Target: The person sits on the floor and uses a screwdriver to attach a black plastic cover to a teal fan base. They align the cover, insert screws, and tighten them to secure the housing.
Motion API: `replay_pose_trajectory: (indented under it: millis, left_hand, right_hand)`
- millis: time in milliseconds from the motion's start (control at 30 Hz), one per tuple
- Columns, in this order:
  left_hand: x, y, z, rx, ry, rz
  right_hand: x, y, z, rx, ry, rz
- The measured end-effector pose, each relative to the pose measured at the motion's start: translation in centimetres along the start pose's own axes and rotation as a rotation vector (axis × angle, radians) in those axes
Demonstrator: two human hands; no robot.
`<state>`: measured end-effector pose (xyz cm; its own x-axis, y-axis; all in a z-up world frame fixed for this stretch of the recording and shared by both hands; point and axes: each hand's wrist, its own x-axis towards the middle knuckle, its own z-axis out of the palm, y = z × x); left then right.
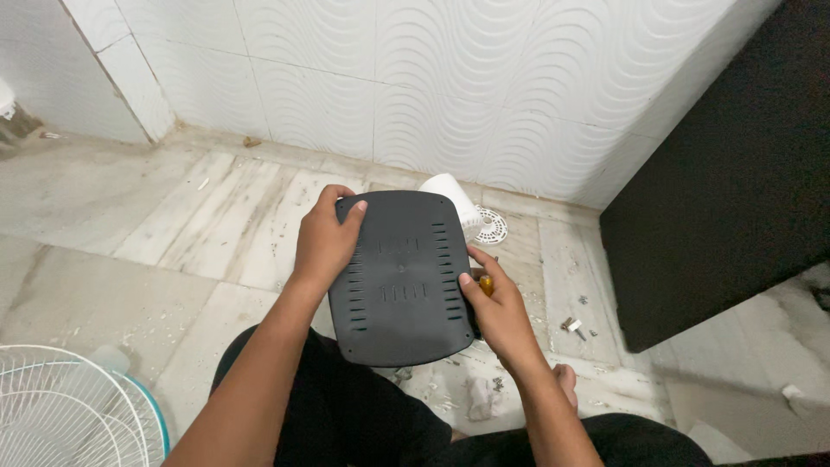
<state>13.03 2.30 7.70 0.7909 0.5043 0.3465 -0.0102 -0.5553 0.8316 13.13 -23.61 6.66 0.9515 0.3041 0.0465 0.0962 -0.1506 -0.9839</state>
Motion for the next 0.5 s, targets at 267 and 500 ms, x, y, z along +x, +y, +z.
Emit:
replay_pose_trajectory:
  millis: [267,500]
  left_hand:
    - [-1.2,2.3,-1.4,0.522,-0.107,0.080]
    - [-4.1,3.8,1.1,0.673,-0.148,0.496]
  right_hand:
    - [-0.8,-0.6,2.2,-0.194,0.129,-0.087]
    - [-0.7,0.2,2.5,-0.214,0.224,-0.105]
